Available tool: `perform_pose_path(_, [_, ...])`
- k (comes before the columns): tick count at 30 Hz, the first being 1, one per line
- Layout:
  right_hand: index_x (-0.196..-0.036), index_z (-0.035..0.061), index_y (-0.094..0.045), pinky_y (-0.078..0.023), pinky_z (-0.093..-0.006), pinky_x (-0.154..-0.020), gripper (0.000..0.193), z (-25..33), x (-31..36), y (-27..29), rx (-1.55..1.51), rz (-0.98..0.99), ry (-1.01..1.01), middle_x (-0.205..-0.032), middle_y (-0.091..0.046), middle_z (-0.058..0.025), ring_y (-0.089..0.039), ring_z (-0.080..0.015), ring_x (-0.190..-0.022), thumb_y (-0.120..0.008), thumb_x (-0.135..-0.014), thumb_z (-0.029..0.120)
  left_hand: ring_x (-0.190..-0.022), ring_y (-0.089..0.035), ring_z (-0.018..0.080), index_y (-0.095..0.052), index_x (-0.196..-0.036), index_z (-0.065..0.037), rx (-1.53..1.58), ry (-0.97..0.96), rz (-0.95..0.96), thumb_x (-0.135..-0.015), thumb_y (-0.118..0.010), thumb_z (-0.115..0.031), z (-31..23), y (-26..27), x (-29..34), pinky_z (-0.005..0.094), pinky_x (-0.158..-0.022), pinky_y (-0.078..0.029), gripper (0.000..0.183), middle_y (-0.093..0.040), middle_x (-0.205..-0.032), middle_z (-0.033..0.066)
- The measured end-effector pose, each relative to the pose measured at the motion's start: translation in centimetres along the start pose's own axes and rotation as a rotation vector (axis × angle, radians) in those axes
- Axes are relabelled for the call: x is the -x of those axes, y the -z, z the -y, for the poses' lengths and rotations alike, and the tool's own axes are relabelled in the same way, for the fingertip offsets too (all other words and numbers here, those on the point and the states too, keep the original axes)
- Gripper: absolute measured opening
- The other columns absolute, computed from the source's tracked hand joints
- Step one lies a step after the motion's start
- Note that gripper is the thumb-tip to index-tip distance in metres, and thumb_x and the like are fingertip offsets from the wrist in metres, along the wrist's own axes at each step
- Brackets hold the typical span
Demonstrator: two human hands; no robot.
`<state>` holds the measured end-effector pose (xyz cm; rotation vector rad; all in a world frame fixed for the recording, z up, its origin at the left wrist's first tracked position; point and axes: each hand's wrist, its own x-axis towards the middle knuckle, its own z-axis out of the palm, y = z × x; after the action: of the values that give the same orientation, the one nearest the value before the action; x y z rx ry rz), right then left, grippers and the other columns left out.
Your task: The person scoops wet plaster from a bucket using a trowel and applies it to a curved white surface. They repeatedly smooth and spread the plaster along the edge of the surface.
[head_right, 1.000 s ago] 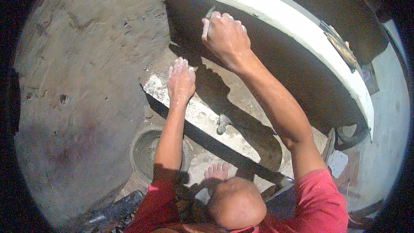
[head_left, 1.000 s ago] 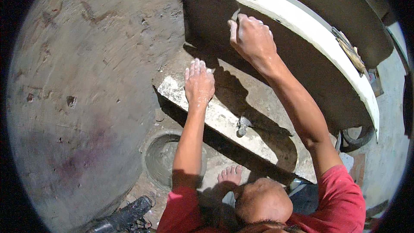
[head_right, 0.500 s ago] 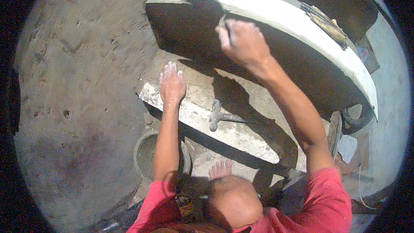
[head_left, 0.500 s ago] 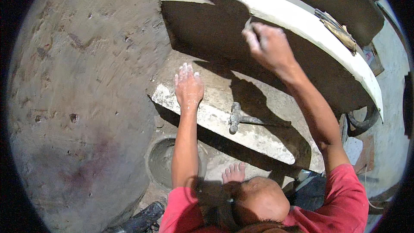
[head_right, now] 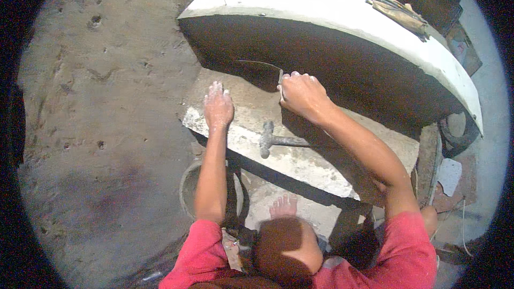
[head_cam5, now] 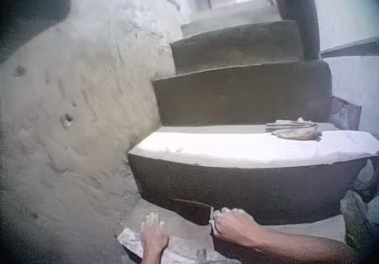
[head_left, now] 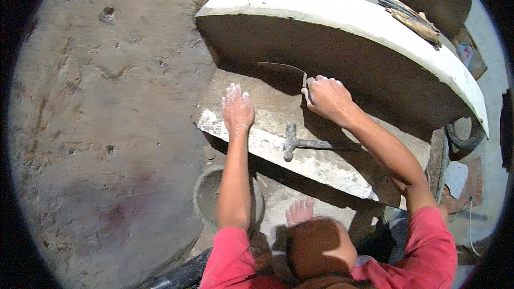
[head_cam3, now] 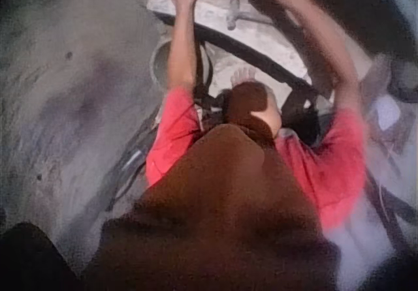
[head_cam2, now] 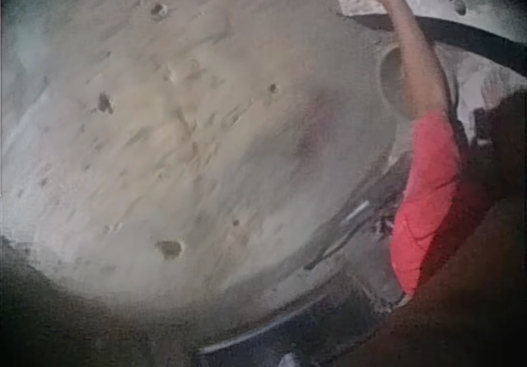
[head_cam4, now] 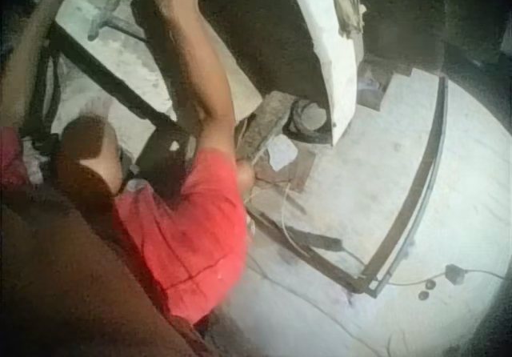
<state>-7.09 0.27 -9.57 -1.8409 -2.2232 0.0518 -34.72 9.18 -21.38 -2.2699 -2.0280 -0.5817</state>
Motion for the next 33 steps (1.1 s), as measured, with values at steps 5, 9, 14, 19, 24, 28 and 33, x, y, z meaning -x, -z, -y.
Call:
perform_pose_path(5, [-0.098, -0.0032, -0.077, -0.063, -0.0536, -0.084, 0.027, 0.6, -4.6, -0.1, 0.023, 0.05, 0.057, -0.098, -0.076, -0.0294, -0.077, -0.0466, -0.093, -0.068, -0.096, 0.022, -0.155, -0.043, 0.0357, -0.052, -0.157, 0.0, 0.022, -0.001, -0.03, -0.112, -0.044, -0.032, 0.0, 0.2, -0.2, 0.0502, -0.129, -0.029, 0.056, -0.047, -0.167, 0.0189])
perform_pose_path(9, [-0.1, -0.0045, -0.074, -0.062, -0.0558, -0.085, 0.036, 1.8, -5.9, 3.5, -0.076, -0.157, -0.009, -0.098, -0.075, -0.0315, -0.076, -0.0478, -0.092, -0.061, -0.103, 0.03, -0.154, -0.044, 0.0361, -0.052, -0.157, 0.0, 0.053, -0.021, -0.059, -0.112, -0.044, -0.032, 0.1, -0.1, -0.3, 0.05, -0.129, -0.029, 0.056, -0.048, -0.166, 0.0194])
perform_pose_path(14, [-0.102, -0.0031, -0.073, -0.062, -0.0568, -0.085, 0.039, 2.6, -3.8, 8.7, -0.121, -0.564, 0.002, -0.103, -0.075, -0.0298, -0.076, -0.0463, -0.094, -0.06, -0.106, 0.033, -0.155, -0.044, 0.0358, -0.052, -0.157, 0.0, 0.043, -0.017, -0.064, -0.111, -0.045, -0.033, 0.3, -0.3, -0.1, 0.0499, -0.13, -0.028, 0.057, -0.048, -0.167, 0.0194])
perform_pose_path(19, [-0.11, -0.0012, -0.069, -0.061, -0.0562, -0.083, 0.034, 0.1, 0.0, 9.5, -0.187, -0.502, 0.031, -0.102, -0.074, -0.028, -0.075, -0.0447, -0.093, -0.061, -0.106, 0.031, -0.156, -0.043, 0.035, -0.052, -0.157, 0.0, 0.028, 0.018, -0.036, -0.112, -0.045, -0.033, -0.1, -0.3, -0.2, 0.0502, -0.131, -0.027, 0.057, -0.047, -0.167, 0.0195])
perform_pose_path(24, [-0.1, -0.0047, -0.072, -0.063, -0.0525, -0.082, 0.036, 0.7, -1.5, 1.3, 0.01, 0.008, 0.056, -0.097, -0.074, -0.0282, -0.076, -0.0443, -0.089, -0.063, -0.105, 0.03, -0.156, -0.041, 0.0345, -0.051, -0.158, 0.0, 0.001, 0.0, -0.027, -0.112, -0.043, -0.034, -0.3, 0.1, -0.1, 0.0499, -0.131, -0.027, 0.058, -0.046, -0.168, 0.0188])
perform_pose_path(28, [-0.098, -0.0054, -0.075, -0.062, -0.0539, -0.084, 0.036, 1.6, -5.1, -1.5, -0.032, 0.043, 0.09, -0.1, -0.074, -0.0299, -0.076, -0.046, -0.092, -0.063, -0.104, 0.029, -0.156, -0.042, 0.0349, -0.05, -0.158, -0.001, -0.001, 0.003, -0.009, -0.112, -0.043, -0.034, -0.3, 0.5, -0.1, 0.0496, -0.131, -0.027, 0.057, -0.046, -0.168, 0.0189])
perform_pose_path(33, [-0.1, -0.0039, -0.074, -0.061, -0.0564, -0.086, 0.039, 3.1, -6.7, 2.4, -0.125, -0.164, 0.013, -0.1, -0.074, -0.0309, -0.075, -0.0478, -0.095, -0.06, -0.106, 0.032, -0.154, -0.044, 0.0379, -0.052, -0.156, 0.0, 0.051, -0.005, -0.031, -0.11, -0.048, -0.031, -0.2, 0.6, -0.1, 0.051, -0.129, -0.03, 0.056, -0.048, -0.165, 0.0213])
